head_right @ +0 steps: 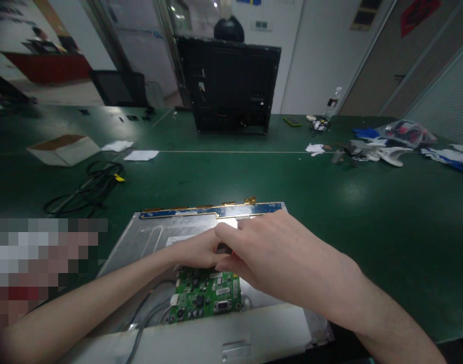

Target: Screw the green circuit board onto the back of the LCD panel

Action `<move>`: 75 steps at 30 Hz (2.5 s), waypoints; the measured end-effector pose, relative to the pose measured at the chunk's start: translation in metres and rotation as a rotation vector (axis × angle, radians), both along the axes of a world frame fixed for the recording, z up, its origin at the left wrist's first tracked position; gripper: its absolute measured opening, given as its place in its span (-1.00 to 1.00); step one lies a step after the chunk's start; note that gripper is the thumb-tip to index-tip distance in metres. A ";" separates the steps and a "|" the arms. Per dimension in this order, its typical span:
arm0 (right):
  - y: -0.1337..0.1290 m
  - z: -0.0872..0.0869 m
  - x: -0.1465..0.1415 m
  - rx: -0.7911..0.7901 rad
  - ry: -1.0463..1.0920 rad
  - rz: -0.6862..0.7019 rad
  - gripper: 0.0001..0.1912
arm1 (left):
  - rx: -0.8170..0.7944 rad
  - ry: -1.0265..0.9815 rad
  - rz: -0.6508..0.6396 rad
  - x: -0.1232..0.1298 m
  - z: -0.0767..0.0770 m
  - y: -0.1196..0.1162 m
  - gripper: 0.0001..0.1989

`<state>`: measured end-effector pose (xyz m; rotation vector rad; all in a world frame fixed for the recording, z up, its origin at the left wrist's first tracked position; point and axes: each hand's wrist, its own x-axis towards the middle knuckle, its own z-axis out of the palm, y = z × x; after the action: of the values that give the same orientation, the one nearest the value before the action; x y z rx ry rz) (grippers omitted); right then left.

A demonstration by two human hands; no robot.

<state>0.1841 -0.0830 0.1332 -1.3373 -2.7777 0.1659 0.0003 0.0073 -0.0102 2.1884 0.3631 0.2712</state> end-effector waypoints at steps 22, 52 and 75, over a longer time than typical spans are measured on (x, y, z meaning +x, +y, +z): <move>0.001 0.000 0.005 0.026 -0.032 0.000 -0.98 | -0.012 -0.008 0.016 0.001 0.000 -0.002 -0.90; 0.002 0.000 0.002 0.015 -0.041 -0.044 -0.87 | 0.006 0.003 -0.005 0.001 0.000 -0.002 -0.93; 0.002 0.001 0.003 -0.007 -0.044 -0.019 -0.96 | 0.016 0.011 0.015 0.001 0.001 -0.003 -0.91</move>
<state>0.1874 -0.0807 0.1341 -1.3856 -2.8014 0.1475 0.0009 0.0048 -0.0095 2.2049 0.3844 0.2710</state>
